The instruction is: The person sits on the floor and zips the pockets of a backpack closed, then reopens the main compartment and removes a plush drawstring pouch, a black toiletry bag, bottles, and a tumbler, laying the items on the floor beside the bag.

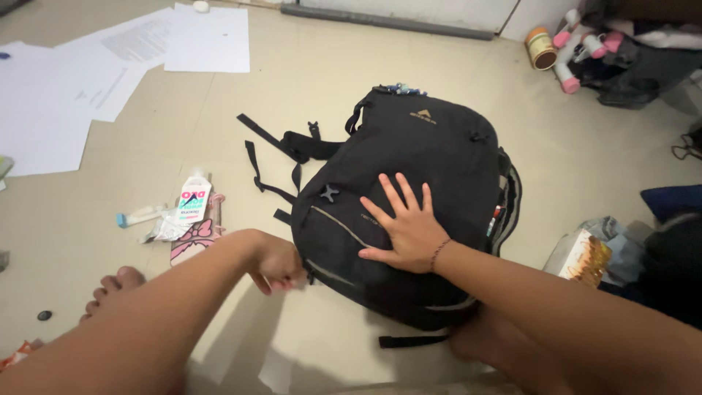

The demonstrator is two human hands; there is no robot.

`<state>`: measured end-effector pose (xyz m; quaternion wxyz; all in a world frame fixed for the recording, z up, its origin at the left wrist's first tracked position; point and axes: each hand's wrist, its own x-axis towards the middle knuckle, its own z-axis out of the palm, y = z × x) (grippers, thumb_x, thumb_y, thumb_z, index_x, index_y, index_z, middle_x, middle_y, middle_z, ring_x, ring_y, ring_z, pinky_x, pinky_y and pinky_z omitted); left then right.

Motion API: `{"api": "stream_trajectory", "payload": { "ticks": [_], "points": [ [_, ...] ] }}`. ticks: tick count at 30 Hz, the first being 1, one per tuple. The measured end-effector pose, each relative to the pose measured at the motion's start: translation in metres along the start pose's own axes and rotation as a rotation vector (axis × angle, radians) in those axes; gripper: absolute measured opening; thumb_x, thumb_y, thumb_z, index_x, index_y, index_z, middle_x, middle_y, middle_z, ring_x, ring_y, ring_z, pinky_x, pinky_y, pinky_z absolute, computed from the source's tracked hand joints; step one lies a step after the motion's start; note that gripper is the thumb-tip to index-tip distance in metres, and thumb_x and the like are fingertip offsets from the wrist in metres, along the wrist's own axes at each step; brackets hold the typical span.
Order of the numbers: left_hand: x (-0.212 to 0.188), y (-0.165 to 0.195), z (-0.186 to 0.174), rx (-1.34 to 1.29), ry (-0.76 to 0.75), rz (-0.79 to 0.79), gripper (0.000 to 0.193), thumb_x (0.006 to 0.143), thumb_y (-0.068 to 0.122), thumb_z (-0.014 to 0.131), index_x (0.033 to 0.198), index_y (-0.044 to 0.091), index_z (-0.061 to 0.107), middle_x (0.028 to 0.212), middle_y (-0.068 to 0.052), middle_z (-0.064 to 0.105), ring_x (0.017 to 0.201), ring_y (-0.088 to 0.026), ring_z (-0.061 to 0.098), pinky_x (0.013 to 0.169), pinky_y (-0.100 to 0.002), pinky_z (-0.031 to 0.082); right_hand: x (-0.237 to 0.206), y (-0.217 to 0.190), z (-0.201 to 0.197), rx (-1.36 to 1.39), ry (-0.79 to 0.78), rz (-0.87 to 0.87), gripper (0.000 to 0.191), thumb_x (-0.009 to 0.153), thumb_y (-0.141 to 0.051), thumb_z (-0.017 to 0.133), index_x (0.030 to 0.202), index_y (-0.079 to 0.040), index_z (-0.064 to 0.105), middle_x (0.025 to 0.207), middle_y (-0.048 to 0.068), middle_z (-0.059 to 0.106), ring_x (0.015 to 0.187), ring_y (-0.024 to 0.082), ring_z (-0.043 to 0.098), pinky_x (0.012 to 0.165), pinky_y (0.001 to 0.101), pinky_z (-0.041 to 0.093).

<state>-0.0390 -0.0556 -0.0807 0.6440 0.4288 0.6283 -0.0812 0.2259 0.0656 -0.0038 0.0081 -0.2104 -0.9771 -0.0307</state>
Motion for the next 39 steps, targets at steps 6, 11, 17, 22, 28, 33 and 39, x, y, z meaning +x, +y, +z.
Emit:
{"api": "stream_trajectory", "payload": {
  "ticks": [6,11,17,22,28,33,39],
  "points": [
    [-0.048,0.030,-0.007,-0.068,-0.046,-0.013,0.017,0.094,0.030,0.064,0.102,0.020,0.075,0.104,0.005,0.076,0.081,-0.006,0.062,0.082,-0.032,0.057,0.008,-0.044,-0.017,0.141,0.136,-0.283,0.062,0.085,-0.047,0.073,0.136,-0.015,0.058,0.131,0.015,0.057,0.123,0.037,0.051,0.101,0.0528,0.040],
    [-0.058,0.034,-0.018,-0.005,-0.086,-0.082,0.017,0.091,0.033,0.072,0.100,0.020,0.077,0.104,0.009,0.077,0.076,-0.006,0.056,0.084,-0.030,0.055,0.025,-0.097,-0.005,0.502,-0.075,-0.213,0.058,0.092,-0.035,0.069,0.142,-0.010,0.054,0.087,0.003,0.072,0.093,0.026,0.063,0.088,0.0397,0.045],
    [-0.046,0.021,-0.013,-0.060,-0.068,-0.049,0.017,0.090,0.032,0.073,0.102,0.022,0.080,0.093,0.010,0.072,0.074,-0.004,0.057,0.083,-0.030,0.054,0.017,-0.108,0.017,0.581,-0.044,-0.155,0.057,0.089,-0.023,0.066,0.140,-0.005,0.049,0.083,0.003,0.072,0.091,0.026,0.064,0.089,0.0418,0.042],
    [-0.039,0.019,-0.015,-0.164,-0.145,-0.026,0.020,0.090,0.033,0.074,0.103,0.019,0.079,0.095,0.008,0.074,0.076,-0.004,0.062,0.080,-0.028,0.053,0.018,-0.111,0.024,0.647,-0.042,-0.080,0.032,0.086,-0.015,0.060,0.116,-0.007,0.066,0.082,0.004,0.074,0.090,0.026,0.066,0.089,0.0408,0.042],
    [-0.049,-0.011,-0.024,-0.530,0.016,-0.014,0.023,0.091,0.034,0.072,0.099,0.013,0.074,0.092,0.003,0.074,0.083,-0.010,0.071,0.081,-0.033,0.058,0.019,-0.113,0.018,0.487,-0.060,-0.117,0.015,0.081,-0.018,0.066,0.086,-0.011,0.079,0.081,0.010,0.075,0.090,0.028,0.066,0.087,0.0418,0.043],
    [-0.009,-0.011,-0.002,-0.790,0.239,0.161,0.041,0.096,0.042,0.065,0.097,0.001,0.068,0.087,-0.007,0.070,0.082,-0.023,0.073,0.073,-0.035,0.062,0.019,-0.114,0.015,0.619,-0.127,0.081,0.021,0.091,-0.022,0.064,0.083,-0.006,0.076,0.082,0.019,0.071,0.086,0.038,0.070,0.078,0.0467,0.055],
    [0.030,-0.002,0.017,-0.888,0.640,0.438,0.034,0.100,0.032,0.058,0.094,-0.002,0.061,0.079,-0.011,0.066,0.066,-0.022,0.069,0.060,-0.037,0.060,0.022,-0.102,0.009,0.555,-0.130,0.057,0.020,0.084,-0.016,0.064,0.078,-0.005,0.080,0.078,0.023,0.071,0.076,0.039,0.071,0.073,0.0468,0.057]
  ]
}}
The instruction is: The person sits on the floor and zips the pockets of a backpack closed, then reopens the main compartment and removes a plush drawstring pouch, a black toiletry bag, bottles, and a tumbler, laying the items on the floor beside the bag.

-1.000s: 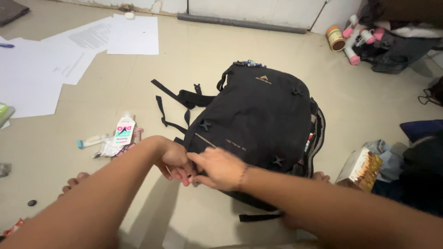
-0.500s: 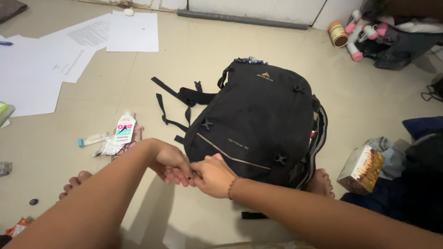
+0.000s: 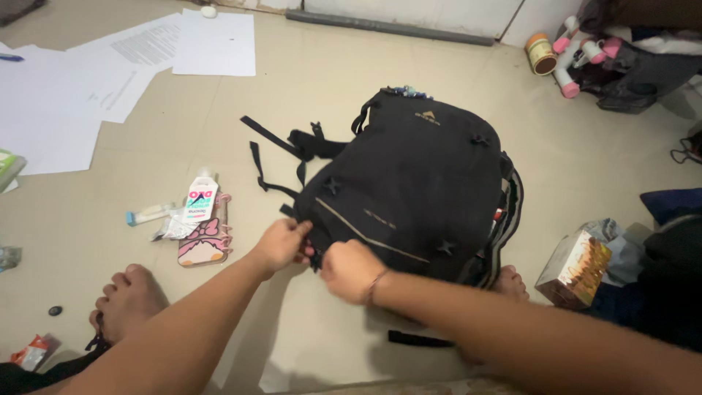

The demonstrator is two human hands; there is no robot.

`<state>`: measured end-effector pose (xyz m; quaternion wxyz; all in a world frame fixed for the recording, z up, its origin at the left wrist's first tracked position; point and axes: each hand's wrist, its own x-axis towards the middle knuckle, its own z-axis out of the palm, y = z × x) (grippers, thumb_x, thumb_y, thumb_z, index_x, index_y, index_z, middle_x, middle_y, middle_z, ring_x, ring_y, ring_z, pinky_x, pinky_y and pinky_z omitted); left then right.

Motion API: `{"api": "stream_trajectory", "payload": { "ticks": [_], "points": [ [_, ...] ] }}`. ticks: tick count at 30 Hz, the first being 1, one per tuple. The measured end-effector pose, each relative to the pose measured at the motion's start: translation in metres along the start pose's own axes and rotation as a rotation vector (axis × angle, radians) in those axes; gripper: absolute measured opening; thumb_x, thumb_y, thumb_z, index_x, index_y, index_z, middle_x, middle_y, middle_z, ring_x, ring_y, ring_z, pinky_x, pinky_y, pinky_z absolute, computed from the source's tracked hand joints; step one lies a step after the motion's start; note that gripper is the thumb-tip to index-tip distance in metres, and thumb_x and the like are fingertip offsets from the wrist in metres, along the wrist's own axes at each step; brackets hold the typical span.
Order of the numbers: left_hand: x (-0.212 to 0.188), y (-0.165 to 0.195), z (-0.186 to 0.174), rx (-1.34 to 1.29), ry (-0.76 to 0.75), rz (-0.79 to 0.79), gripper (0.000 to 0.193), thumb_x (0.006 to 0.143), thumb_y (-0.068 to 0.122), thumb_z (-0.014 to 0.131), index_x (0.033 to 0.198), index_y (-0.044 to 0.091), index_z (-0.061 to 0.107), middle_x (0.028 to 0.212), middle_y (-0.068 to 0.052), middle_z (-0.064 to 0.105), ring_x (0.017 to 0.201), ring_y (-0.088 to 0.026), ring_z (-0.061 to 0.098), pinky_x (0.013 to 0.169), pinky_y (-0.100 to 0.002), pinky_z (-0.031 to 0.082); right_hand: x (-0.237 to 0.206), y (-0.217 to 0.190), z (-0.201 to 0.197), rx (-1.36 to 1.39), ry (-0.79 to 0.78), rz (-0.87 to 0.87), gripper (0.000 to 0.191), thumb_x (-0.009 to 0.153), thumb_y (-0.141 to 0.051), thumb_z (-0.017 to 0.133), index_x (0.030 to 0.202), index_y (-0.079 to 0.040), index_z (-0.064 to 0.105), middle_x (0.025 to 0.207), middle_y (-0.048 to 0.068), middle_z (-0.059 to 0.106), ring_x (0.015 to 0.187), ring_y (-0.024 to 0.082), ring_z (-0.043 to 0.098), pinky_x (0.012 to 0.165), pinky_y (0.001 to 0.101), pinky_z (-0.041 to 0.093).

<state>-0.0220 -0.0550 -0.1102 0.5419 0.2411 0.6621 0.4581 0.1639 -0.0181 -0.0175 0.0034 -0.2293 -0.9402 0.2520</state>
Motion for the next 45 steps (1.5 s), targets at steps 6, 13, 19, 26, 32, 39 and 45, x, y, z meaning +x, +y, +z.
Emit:
{"api": "stream_trajectory", "payload": {
  "ticks": [6,13,19,26,32,39,45],
  "points": [
    [0.015,0.033,-0.011,0.309,0.415,0.267,0.043,0.100,0.038,0.058,0.082,0.000,0.068,0.067,-0.011,0.071,0.055,-0.017,0.069,0.057,-0.034,0.056,-0.022,0.042,-0.043,0.163,-0.493,0.249,0.020,0.087,-0.012,0.063,0.083,0.001,0.078,0.073,0.011,0.078,0.068,0.018,0.079,0.068,0.0306,0.064],
    [-0.024,0.043,-0.018,0.362,-0.391,-0.515,0.076,0.080,0.079,0.065,0.082,0.003,0.074,0.071,-0.007,0.070,0.058,-0.017,0.066,0.058,-0.028,0.055,-0.020,0.060,-0.054,0.340,-0.838,0.438,0.021,0.095,-0.014,0.068,0.089,0.005,0.075,0.082,0.016,0.077,0.073,0.020,0.077,0.066,0.0307,0.065],
    [-0.030,0.014,0.043,-0.123,-0.358,-0.255,0.039,0.094,0.034,0.068,0.097,-0.005,0.072,0.091,-0.013,0.074,0.083,-0.023,0.073,0.077,-0.035,0.064,-0.024,0.061,-0.025,0.431,-0.769,0.247,0.022,0.094,-0.013,0.066,0.093,0.006,0.076,0.082,0.014,0.077,0.072,0.018,0.076,0.065,0.0294,0.063],
    [0.003,0.032,-0.017,-0.180,0.081,0.021,0.030,0.096,0.019,0.058,0.099,-0.007,0.071,0.079,-0.016,0.069,0.069,-0.028,0.068,0.066,-0.042,0.060,-0.016,0.106,-0.095,0.430,-0.711,0.543,0.018,0.091,-0.013,0.071,0.096,0.002,0.079,0.081,0.009,0.079,0.070,0.015,0.075,0.067,0.0293,0.063],
    [-0.011,0.077,-0.054,0.272,0.621,0.436,0.028,0.102,0.026,0.061,0.098,-0.001,0.066,0.085,-0.014,0.067,0.080,-0.032,0.066,0.074,-0.047,0.057,0.002,0.116,-0.111,0.303,-0.544,0.470,0.019,0.089,-0.013,0.068,0.093,0.001,0.080,0.078,0.012,0.077,0.065,0.017,0.071,0.060,0.0314,0.056],
    [-0.045,0.082,0.040,1.375,-0.002,1.117,0.084,0.053,0.057,0.091,0.116,0.006,0.069,0.110,-0.015,0.066,0.106,-0.036,0.060,0.086,-0.049,0.047,0.001,0.093,-0.101,0.602,-0.617,0.401,0.020,0.089,-0.015,0.074,0.091,0.004,0.078,0.077,0.012,0.077,0.066,0.017,0.074,0.062,0.0287,0.059],
    [-0.038,0.065,0.016,1.440,-0.097,0.977,0.023,0.085,0.028,0.075,0.103,0.015,0.070,0.104,-0.003,0.068,0.108,-0.027,0.061,0.094,-0.042,0.048,-0.009,0.117,-0.118,0.355,-0.534,0.400,0.018,0.087,-0.014,0.073,0.093,0.001,0.082,0.079,0.010,0.078,0.069,0.016,0.075,0.065,0.0306,0.063]
  ]
}}
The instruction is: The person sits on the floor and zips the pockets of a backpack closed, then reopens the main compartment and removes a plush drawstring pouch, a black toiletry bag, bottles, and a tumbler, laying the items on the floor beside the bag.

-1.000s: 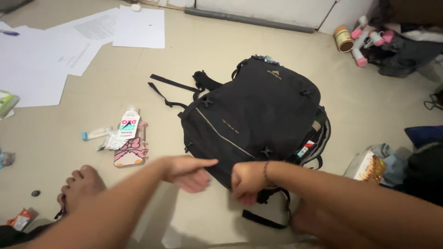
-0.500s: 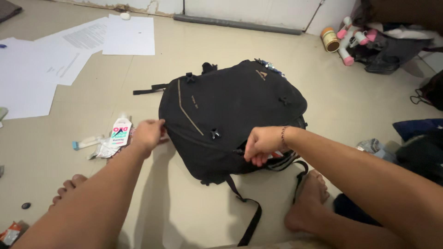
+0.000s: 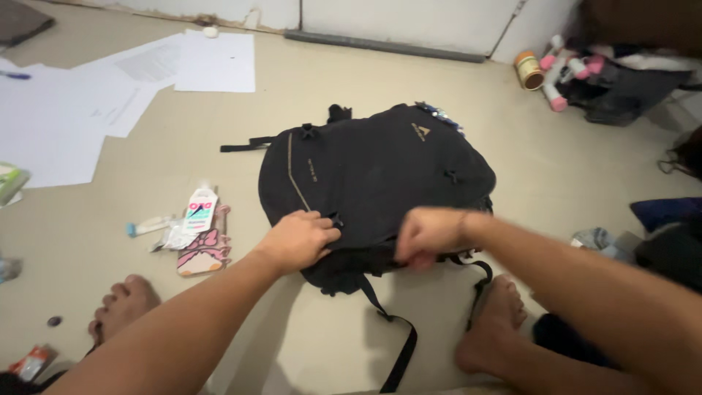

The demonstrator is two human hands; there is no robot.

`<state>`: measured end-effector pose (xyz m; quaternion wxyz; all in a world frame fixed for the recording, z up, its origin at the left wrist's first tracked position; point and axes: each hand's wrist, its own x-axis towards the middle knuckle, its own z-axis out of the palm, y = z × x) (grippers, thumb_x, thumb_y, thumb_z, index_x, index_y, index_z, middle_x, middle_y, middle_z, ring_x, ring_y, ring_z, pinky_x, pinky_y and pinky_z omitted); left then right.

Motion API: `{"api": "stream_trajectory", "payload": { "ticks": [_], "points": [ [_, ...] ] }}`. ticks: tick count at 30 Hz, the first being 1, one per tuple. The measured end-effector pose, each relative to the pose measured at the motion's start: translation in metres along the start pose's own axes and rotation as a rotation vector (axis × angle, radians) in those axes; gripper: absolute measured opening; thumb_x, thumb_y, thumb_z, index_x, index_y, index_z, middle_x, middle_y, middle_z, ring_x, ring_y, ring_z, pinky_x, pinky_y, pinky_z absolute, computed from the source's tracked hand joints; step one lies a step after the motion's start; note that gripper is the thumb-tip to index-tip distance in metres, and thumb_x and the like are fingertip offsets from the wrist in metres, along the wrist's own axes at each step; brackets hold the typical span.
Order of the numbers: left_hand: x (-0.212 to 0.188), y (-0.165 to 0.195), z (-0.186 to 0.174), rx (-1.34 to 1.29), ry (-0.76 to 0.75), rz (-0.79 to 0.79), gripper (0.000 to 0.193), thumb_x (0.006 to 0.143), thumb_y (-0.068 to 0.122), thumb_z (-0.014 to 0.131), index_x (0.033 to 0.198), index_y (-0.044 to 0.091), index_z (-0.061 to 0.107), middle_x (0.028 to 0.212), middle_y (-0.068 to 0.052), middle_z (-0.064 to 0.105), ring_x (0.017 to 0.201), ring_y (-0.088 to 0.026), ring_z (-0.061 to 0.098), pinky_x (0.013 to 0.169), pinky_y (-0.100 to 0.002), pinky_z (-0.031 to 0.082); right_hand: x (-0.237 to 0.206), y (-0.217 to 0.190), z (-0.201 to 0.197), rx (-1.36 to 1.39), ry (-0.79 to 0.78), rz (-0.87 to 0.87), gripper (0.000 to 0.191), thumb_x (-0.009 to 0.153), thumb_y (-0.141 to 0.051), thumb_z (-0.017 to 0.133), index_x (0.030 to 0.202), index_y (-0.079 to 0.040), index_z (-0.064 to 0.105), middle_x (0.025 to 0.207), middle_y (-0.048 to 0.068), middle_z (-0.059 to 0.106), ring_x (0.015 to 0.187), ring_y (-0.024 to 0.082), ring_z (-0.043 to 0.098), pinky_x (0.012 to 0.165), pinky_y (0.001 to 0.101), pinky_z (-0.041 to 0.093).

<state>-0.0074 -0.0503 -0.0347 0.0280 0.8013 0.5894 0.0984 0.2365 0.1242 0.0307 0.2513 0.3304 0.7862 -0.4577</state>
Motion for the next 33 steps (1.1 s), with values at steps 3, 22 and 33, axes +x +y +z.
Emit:
{"api": "stream_trajectory", "payload": {
  "ticks": [3,22,33],
  "points": [
    [-0.017,-0.019,0.001,0.050,0.095,-0.016,0.026,0.078,0.027,0.077,0.101,0.016,0.071,0.101,-0.002,0.068,0.106,-0.027,0.061,0.092,-0.043,0.046,-0.016,0.031,-0.045,-0.055,0.087,0.168,0.021,0.084,-0.014,0.074,0.095,0.002,0.083,0.082,0.014,0.080,0.070,0.020,0.077,0.067,0.0337,0.064],
    [-0.026,-0.044,-0.017,0.002,0.383,-0.165,0.074,0.060,0.019,0.076,0.128,-0.003,0.058,0.136,-0.024,0.054,0.123,-0.043,0.049,0.107,-0.051,0.037,-0.036,0.066,-0.069,0.168,0.410,0.315,0.023,0.084,-0.015,0.068,0.084,0.006,0.078,0.073,0.014,0.074,0.062,0.020,0.070,0.061,0.0331,0.060],
    [0.093,0.105,-0.012,-0.013,0.201,0.022,0.073,0.071,0.030,0.079,0.135,0.008,0.051,0.146,-0.017,0.046,0.138,-0.039,0.040,0.118,-0.055,0.029,-0.007,0.059,-0.041,-0.232,0.616,0.003,0.014,0.068,-0.016,0.068,0.069,-0.004,0.075,0.064,0.010,0.071,0.062,0.021,0.067,0.063,0.0343,0.053]
  ]
}}
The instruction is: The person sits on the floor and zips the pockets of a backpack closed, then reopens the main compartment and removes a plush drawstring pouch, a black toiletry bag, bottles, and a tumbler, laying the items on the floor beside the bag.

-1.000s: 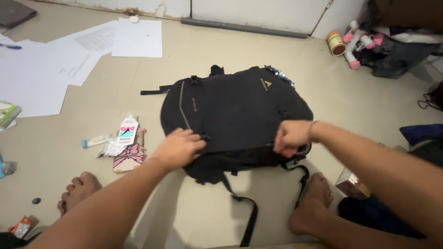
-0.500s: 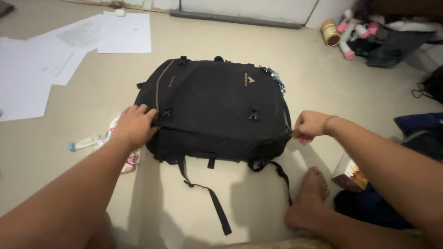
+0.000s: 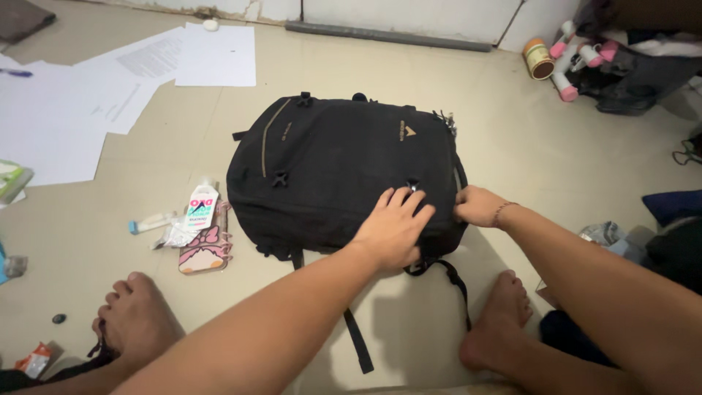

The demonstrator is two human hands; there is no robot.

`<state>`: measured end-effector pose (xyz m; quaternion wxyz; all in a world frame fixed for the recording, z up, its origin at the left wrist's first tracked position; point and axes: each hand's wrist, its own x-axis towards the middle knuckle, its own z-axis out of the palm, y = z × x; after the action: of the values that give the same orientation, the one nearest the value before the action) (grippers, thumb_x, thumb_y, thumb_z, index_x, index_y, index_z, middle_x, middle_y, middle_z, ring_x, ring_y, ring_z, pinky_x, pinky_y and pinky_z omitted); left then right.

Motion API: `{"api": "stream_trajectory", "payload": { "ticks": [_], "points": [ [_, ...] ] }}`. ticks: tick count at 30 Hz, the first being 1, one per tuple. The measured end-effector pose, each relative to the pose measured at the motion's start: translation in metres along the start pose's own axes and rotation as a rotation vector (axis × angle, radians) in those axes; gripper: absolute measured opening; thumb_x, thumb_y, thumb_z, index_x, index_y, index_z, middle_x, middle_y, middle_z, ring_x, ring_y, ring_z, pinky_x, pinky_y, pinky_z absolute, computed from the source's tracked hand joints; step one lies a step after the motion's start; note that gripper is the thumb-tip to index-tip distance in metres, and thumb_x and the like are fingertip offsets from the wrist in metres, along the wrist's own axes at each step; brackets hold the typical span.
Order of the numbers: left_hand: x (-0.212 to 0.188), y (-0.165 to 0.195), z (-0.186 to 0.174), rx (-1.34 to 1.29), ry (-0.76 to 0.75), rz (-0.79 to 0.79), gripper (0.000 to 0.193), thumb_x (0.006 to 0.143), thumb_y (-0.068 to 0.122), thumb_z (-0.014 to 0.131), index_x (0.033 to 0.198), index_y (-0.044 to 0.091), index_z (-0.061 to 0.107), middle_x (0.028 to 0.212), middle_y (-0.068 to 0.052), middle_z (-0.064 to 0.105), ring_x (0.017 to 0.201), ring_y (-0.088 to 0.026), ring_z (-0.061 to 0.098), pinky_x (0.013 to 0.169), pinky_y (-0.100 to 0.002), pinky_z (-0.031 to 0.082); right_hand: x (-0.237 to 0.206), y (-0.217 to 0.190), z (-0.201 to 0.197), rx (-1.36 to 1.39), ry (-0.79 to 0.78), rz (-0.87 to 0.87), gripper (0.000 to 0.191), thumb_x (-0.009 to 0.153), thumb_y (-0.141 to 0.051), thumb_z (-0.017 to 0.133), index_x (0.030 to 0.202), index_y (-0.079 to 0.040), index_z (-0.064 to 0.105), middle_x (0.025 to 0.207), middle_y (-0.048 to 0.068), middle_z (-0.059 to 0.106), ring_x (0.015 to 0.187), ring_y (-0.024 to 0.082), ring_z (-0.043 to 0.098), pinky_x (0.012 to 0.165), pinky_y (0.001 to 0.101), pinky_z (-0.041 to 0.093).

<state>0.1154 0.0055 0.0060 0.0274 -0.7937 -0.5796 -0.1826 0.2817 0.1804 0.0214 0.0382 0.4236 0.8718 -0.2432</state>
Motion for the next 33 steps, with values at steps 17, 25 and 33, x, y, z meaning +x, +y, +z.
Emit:
{"api": "stream_trajectory", "payload": {
  "ticks": [17,25,33],
  "points": [
    [-0.091,-0.098,-0.073,0.096,-0.227,0.010,0.126,0.045,0.046,0.092,0.152,0.015,0.032,0.158,-0.023,0.026,0.145,-0.043,0.029,0.120,-0.054,0.025,-0.051,-0.112,0.086,0.326,-0.351,-0.109,0.023,0.092,-0.013,0.063,0.087,0.003,0.079,0.073,0.010,0.078,0.062,0.013,0.074,0.060,0.0274,0.061],
    [-0.084,-0.038,-0.034,0.022,-0.217,0.156,0.039,0.073,0.038,0.080,0.099,0.011,0.067,0.100,-0.008,0.062,0.102,-0.027,0.060,0.091,-0.043,0.043,-0.027,-0.082,0.050,0.343,-0.832,-0.073,0.024,0.097,-0.019,0.068,0.096,0.003,0.079,0.076,0.010,0.076,0.066,0.015,0.072,0.064,0.0303,0.060],
    [-0.102,-0.065,-0.014,-0.062,-0.003,0.326,0.011,0.088,0.025,0.070,0.085,0.015,0.066,0.084,-0.002,0.058,0.087,-0.022,0.062,0.082,-0.039,0.044,-0.004,0.016,-0.031,-0.075,-0.060,0.116,0.025,0.090,-0.021,0.067,0.092,-0.002,0.084,0.076,0.010,0.081,0.066,0.017,0.077,0.068,0.0331,0.061]
  ]
}}
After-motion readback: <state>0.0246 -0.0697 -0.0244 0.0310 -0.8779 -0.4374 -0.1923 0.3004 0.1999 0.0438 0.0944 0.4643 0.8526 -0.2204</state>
